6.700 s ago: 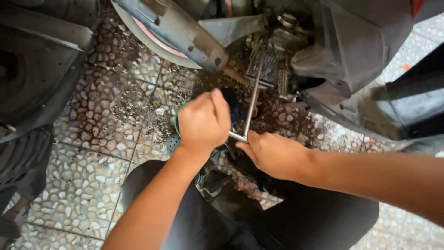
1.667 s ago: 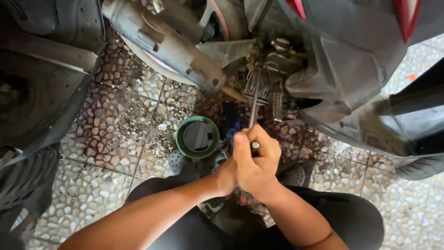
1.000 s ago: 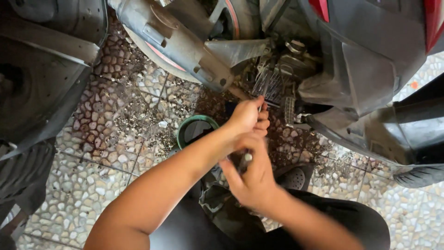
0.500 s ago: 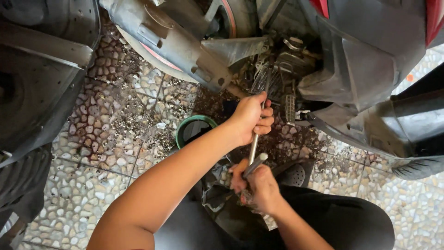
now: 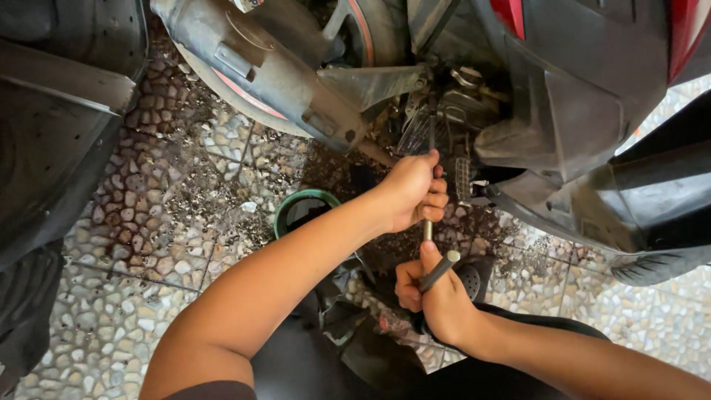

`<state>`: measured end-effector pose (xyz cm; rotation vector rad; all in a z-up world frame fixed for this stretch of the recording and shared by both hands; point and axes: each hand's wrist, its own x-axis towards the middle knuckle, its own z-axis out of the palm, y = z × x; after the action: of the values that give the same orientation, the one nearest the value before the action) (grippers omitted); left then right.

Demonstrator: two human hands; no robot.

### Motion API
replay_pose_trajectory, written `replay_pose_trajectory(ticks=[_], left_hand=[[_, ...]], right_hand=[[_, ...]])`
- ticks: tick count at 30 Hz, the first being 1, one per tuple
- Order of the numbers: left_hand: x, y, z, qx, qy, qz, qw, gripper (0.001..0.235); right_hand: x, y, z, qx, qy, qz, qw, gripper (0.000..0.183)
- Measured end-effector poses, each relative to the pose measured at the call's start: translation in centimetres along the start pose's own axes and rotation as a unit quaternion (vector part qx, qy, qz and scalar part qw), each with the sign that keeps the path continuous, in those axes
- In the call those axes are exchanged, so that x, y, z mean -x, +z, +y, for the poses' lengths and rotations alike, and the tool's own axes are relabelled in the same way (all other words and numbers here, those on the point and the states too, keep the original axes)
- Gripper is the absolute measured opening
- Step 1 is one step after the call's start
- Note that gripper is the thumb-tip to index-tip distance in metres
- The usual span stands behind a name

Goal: The person sits on the floor beside a red scooter and uses an L-shaped socket wrench to loosen and remove a bolt from the engine area, handling the removed bolt and a small metal part. They then reposition the wrench and continue turning bolts on the engine casing.

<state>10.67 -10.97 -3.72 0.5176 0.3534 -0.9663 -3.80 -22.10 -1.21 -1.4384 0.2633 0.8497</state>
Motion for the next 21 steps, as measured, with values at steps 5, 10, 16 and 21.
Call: replay_pose_trajectory(ticks=[5,10,16,21], left_hand=[[-1.0,-1.0,-0.6,0.001,0.005,0.008,1.0,0.035],[-1.3,-2.1,-0.4,-0.001,0.028,0.005,1.0,0.035],[10.9,2.3,-0.1,-0.559,0.51,0.045,0.653,0.05],[14.1,1.9,-3.2,-0.435,0.238,-0.227,0.838,0.057]], right_hand=[[-1.0,-0.2,-0.4,-0.034,0.011,-0.085,0.996,0.067],[-1.6,-2.0,3.8,-0.131,-0.089,-0.182,0.97,0.067],[-1.3,-2.3,4.8,-0.018,-0.108,-0.085,0.99,0.071],[-1.5,-2.4,5.1,0.074,-0.072,-0.015,0.995,0.032]])
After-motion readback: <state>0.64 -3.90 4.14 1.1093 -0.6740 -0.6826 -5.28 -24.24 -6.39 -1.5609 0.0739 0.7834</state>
